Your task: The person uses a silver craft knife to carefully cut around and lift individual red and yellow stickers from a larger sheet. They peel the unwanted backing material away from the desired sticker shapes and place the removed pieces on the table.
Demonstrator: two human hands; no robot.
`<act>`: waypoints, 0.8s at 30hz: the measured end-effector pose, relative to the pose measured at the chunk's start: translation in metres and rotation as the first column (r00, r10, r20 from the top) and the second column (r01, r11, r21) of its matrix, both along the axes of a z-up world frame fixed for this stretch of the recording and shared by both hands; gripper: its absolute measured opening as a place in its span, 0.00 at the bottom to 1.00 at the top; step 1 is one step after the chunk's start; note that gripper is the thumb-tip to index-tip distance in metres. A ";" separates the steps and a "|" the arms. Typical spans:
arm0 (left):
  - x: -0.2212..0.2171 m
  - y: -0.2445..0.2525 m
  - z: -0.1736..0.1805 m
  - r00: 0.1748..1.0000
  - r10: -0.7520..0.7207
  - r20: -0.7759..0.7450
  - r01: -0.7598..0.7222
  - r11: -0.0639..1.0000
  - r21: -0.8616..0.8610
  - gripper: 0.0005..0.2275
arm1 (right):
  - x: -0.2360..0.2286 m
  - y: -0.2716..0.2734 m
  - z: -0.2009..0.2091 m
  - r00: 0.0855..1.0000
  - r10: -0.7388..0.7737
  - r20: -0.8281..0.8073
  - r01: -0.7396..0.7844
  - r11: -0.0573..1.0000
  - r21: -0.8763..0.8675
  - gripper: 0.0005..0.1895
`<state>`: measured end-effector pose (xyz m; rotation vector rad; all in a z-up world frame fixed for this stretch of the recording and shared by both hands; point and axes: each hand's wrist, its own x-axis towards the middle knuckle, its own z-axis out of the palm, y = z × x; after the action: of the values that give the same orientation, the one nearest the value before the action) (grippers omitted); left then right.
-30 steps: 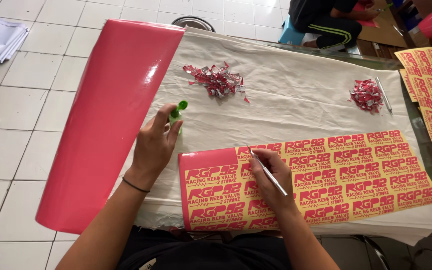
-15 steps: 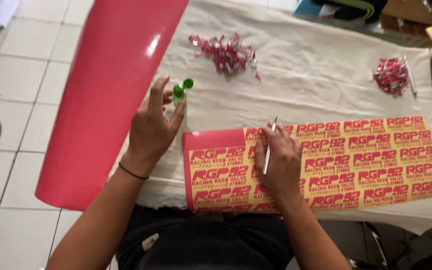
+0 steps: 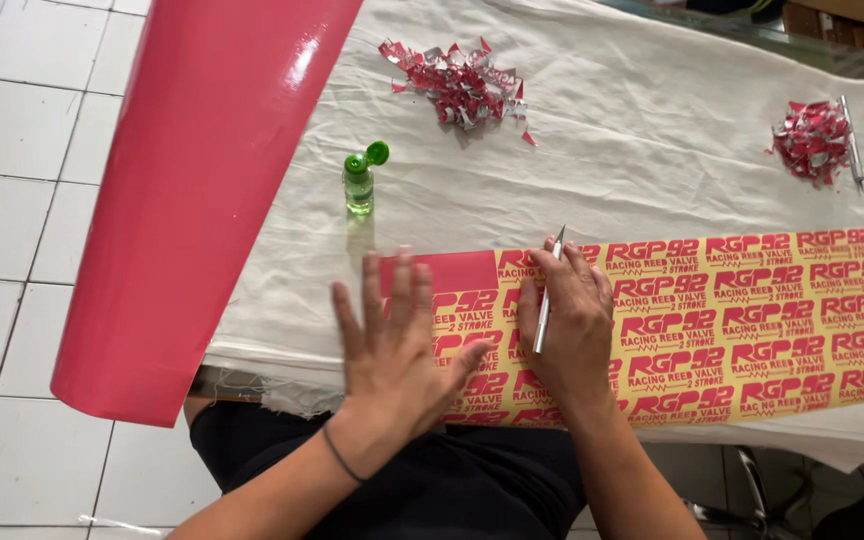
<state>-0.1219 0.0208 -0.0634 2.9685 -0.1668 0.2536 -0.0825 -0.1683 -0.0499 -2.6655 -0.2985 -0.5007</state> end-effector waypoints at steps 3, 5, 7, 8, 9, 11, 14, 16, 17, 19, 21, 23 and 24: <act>0.005 -0.019 -0.001 0.996 -0.077 0.039 0.079 0.996 -0.050 0.37 | 0.001 0.001 0.004 1.000 0.031 -0.005 -0.031 0.999 0.038 0.16; 0.009 -0.003 0.004 1.000 -0.009 -0.022 0.010 1.000 0.024 0.40 | -0.001 0.000 -0.001 0.999 0.030 -0.013 -0.029 0.998 0.060 0.17; 0.013 0.003 0.002 0.995 0.049 -0.082 -0.041 0.994 0.104 0.43 | 0.002 0.000 0.001 1.000 0.014 -0.026 -0.011 0.996 0.084 0.17; 0.015 0.003 -0.003 0.999 -0.018 0.036 0.016 0.999 0.048 0.41 | 0.005 0.002 0.005 1.000 0.031 0.005 -0.031 0.995 0.099 0.18; 0.008 0.001 -0.010 0.988 -0.073 0.137 0.075 0.997 -0.010 0.40 | 0.000 0.001 0.007 0.999 0.051 0.016 -0.053 0.993 0.107 0.19; 0.010 -0.015 -0.004 0.990 -0.106 0.092 0.109 0.993 -0.037 0.35 | -0.005 0.001 0.007 0.999 0.038 -0.004 -0.037 0.991 0.128 0.18; 0.027 -0.022 -0.001 0.987 -0.128 0.095 0.129 0.992 -0.005 0.31 | 0.000 0.004 0.010 0.999 0.032 0.023 -0.035 0.986 0.163 0.16; 0.026 -0.027 -0.001 0.987 -0.127 0.103 0.123 0.992 0.039 0.32 | -0.004 0.002 0.009 0.999 0.030 0.027 -0.034 0.985 0.169 0.14; 0.026 -0.030 0.001 0.986 -0.151 0.071 0.146 0.986 0.076 0.32 | -0.003 0.003 0.008 1.000 0.020 0.004 -0.020 0.985 0.171 0.14; 0.033 -0.034 0.002 0.984 -0.174 0.039 0.169 0.979 0.114 0.33 | -0.001 0.003 0.006 1.000 0.008 -0.017 -0.005 0.985 0.173 0.14; 0.044 -0.037 0.001 0.990 -0.134 -0.045 0.138 0.986 0.098 0.34 | -0.001 0.002 0.005 1.000 0.020 -0.017 -0.018 0.989 0.149 0.14; 0.030 -0.034 0.003 0.985 -0.170 -0.014 0.171 0.983 0.070 0.33 | -0.003 0.003 0.004 1.000 0.014 -0.021 -0.011 0.990 0.143 0.14; 0.024 -0.032 0.004 0.978 -0.205 0.022 0.204 0.978 0.043 0.32 | -0.002 0.003 0.004 1.000 0.009 -0.021 -0.006 0.991 0.135 0.14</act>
<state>-0.0975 -0.0115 -0.0596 2.9579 -0.4830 0.2649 -0.0843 -0.1653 -0.0461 -2.5357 -0.2584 -0.4726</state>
